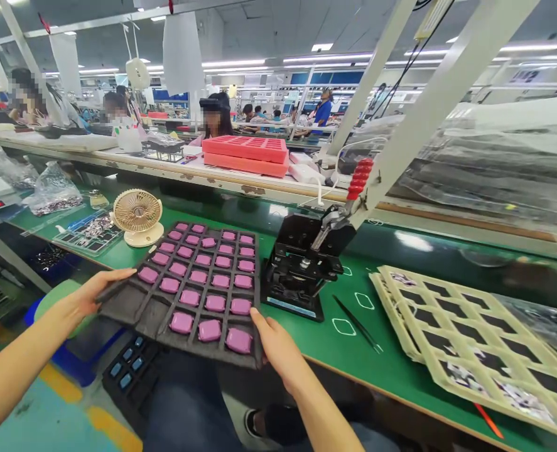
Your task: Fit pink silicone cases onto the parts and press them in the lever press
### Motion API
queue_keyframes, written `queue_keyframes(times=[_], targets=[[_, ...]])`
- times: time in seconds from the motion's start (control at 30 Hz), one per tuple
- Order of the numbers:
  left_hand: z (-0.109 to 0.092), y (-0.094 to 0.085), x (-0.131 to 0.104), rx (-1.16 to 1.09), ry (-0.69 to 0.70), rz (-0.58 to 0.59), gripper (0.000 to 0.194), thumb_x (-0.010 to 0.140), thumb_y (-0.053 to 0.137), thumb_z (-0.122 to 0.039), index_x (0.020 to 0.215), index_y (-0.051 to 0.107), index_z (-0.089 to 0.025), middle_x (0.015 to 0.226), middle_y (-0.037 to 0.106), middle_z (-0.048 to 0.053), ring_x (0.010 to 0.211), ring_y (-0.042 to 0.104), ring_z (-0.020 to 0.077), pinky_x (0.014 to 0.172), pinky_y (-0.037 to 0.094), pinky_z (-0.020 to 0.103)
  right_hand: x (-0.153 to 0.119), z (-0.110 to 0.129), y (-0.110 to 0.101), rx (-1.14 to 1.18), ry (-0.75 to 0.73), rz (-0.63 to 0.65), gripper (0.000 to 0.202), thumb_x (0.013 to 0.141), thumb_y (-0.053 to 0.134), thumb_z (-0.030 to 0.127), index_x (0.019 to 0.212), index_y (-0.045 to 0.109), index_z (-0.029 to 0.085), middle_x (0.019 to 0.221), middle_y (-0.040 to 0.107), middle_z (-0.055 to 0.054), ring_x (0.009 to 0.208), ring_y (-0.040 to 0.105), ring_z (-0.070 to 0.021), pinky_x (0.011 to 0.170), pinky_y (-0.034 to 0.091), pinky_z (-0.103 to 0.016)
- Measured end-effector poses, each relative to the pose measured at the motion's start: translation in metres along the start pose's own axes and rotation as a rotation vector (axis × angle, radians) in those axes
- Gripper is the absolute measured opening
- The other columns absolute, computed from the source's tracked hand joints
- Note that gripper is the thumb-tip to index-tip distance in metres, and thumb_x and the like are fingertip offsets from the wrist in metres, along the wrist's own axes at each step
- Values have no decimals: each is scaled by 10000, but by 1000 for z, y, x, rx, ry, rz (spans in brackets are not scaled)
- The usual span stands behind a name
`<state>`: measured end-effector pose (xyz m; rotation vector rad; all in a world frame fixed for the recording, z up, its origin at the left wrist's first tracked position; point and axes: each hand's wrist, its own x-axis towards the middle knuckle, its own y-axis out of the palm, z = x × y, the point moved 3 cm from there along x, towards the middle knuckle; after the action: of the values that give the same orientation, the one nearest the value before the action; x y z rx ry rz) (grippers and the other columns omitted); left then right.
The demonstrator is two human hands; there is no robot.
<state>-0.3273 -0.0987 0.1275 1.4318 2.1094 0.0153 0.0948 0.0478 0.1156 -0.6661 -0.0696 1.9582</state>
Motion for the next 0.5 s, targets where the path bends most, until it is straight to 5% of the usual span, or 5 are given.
queue_keyframes(times=[0.1,0.2,0.37,0.5], targets=[[34,-5,-21,-146,22,162,540,906,910,-328,1365,717,-122,1335,695,189,1230,697,390,1099,604,477,-21,-15,6,404,123,108,565,895,782,682,1205,758,210,1273,787,-106,1199,755,-302,1023,624,-400],[57,0,-18,-346,-11,229,540,1015,805,-469,1427,690,-138,1320,706,169,1297,665,389,1167,560,508,-29,-18,19,692,233,182,604,885,822,599,1318,714,192,1290,780,-129,1209,757,-312,1040,629,-431],[68,25,-2,-514,-20,350,650,1057,680,-649,1555,605,-237,1261,735,121,1240,696,389,1147,564,578,-25,-23,33,512,5,-15,704,852,846,662,1373,648,233,1394,740,-113,1294,716,-315,1150,573,-440],[78,20,-9,-549,-34,286,574,1099,613,-564,1530,626,-185,1238,737,146,1171,724,382,1125,579,563,-45,-33,32,397,-197,-72,871,788,807,837,1376,634,219,1490,684,-114,1383,656,-334,1224,518,-437]])
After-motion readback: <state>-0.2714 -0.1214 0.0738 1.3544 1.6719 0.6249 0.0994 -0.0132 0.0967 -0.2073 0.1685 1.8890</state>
